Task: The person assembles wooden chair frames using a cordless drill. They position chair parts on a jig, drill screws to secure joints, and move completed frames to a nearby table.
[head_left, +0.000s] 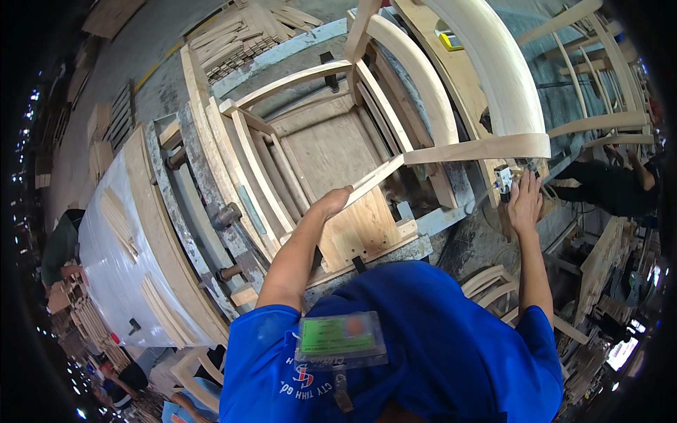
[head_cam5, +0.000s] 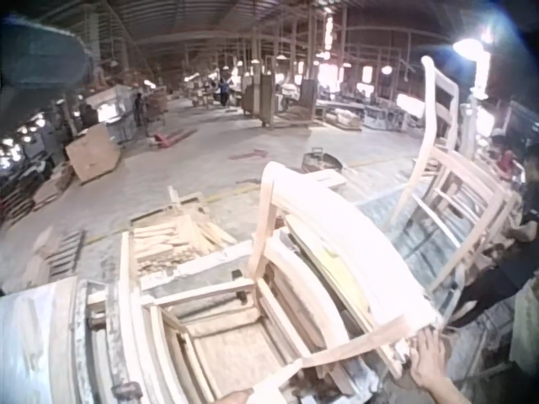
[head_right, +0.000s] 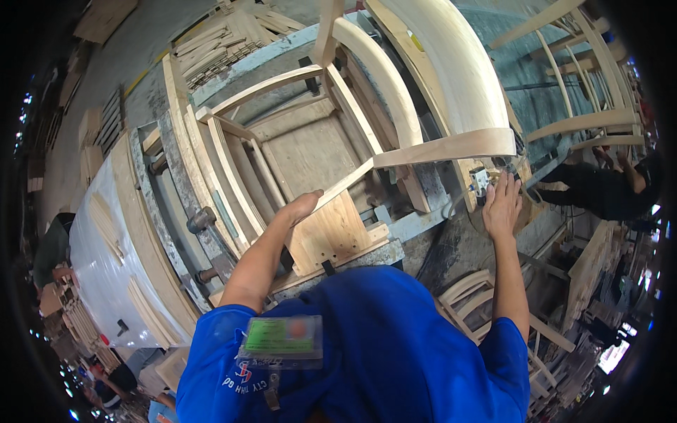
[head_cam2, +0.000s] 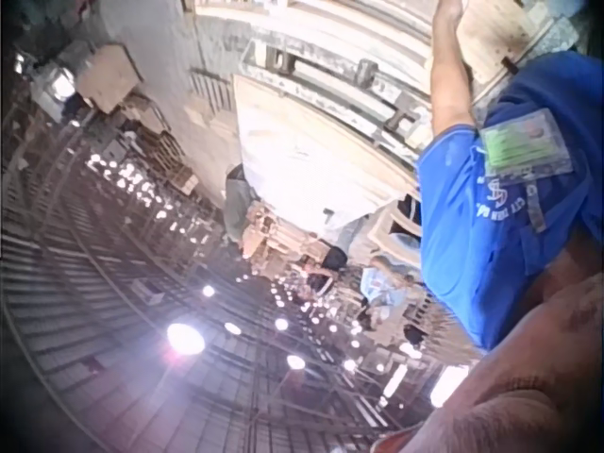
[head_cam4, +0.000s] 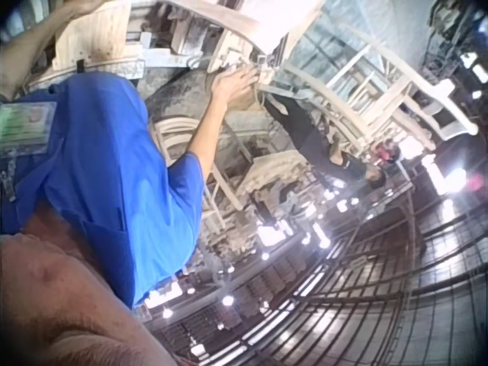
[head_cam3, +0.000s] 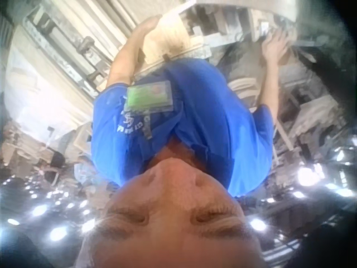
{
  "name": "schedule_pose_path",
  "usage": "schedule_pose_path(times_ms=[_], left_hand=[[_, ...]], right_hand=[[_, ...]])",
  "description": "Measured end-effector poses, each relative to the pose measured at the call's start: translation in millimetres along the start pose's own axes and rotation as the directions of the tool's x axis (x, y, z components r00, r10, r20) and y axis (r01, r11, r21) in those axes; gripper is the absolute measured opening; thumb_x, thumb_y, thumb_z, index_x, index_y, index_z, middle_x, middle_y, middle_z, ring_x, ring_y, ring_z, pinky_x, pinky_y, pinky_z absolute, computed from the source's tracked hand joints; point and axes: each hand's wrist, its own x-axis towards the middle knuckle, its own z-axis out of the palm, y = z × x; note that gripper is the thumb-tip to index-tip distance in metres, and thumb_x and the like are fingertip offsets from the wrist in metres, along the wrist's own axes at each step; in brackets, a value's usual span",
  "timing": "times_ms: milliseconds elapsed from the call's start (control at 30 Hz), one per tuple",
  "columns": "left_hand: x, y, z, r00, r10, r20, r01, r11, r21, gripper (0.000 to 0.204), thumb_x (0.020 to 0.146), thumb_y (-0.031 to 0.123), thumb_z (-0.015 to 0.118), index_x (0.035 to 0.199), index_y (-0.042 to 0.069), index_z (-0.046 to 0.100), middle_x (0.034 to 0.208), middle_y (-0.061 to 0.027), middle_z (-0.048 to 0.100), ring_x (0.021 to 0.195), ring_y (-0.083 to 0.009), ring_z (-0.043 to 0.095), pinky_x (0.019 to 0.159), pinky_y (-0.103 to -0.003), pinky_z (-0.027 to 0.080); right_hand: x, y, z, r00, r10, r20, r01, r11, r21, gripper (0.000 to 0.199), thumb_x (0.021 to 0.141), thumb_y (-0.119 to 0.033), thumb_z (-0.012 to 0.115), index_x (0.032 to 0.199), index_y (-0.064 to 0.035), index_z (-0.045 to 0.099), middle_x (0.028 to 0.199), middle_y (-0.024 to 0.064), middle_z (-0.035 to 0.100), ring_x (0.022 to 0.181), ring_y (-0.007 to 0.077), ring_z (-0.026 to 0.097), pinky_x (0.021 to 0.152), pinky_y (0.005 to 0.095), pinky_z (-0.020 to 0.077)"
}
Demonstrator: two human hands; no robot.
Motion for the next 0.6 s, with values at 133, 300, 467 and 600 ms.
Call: schedule_pose_path(times_ms=[133, 300, 467, 600], left_hand=[[-8.6, -0.9, -3.5, 0.974, 0.168, -0.149, -0.147, 0.979, 0.142, 0.062, 0.105, 0.044, 0.036, 0.139, -0.002, 0.058, 0.148, -0.0295, 0.052, 0.141, -0.0395, 0.048, 0.118, -0.044, 0.034], [-49.6, -17.0, 2.9, 0.762, 0.359, -0.539, -0.338, 0.93, 0.142, 0.041, 0.103, 0.031, 0.05, 0.127, 0.002, 0.068, 0.124, -0.0269, 0.069, 0.12, -0.04, 0.065, 0.104, -0.043, 0.049], [-136.0, -59.3, -28.0, 0.276, 0.446, -0.851, -0.514, 0.817, 0.261, 0.028, 0.1, 0.02, 0.063, 0.119, 0.002, 0.071, 0.113, -0.0234, 0.073, 0.107, -0.0372, 0.072, 0.093, -0.041, 0.055], [-179.8, -104.1, -53.4, -0.03, 0.255, -0.966, -0.336, 0.908, 0.25, 0.031, 0.097, 0.022, 0.065, 0.117, -0.001, 0.069, 0.107, -0.0227, 0.072, 0.096, -0.0388, 0.07, 0.088, -0.043, 0.055]], right_hand=[[1.4, -3.8, -5.3, 0.999, 0.021, 0.025, -0.022, 1.0, 0.017, 0.062, 0.108, -0.039, 0.043, 0.161, -0.0085, 0.032, 0.165, 0.0204, 0.033, 0.154, 0.0453, 0.025, 0.12, 0.0607, 0.0258], [-18.6, -14.1, -4.6, 0.992, -0.004, -0.127, 0.01, 0.999, 0.042, 0.066, 0.104, -0.037, 0.053, 0.159, -0.0053, 0.034, 0.161, 0.0242, 0.035, 0.152, 0.0471, 0.027, 0.12, 0.0609, 0.0257], [-74.3, -76.6, 4.2, 0.908, -0.183, -0.378, 0.26, 0.952, 0.163, 0.066, 0.099, -0.029, 0.063, 0.154, 0.0005, 0.04, 0.153, 0.0273, 0.044, 0.145, 0.0479, 0.037, 0.119, 0.0589, 0.0273], [-132.0, -121.7, 13.4, 0.908, -0.248, -0.337, 0.385, 0.813, 0.437, 0.065, 0.096, -0.024, 0.066, 0.151, 0.003, 0.044, 0.147, 0.0288, 0.05, 0.139, 0.0468, 0.044, 0.115, 0.0544, 0.0325]])
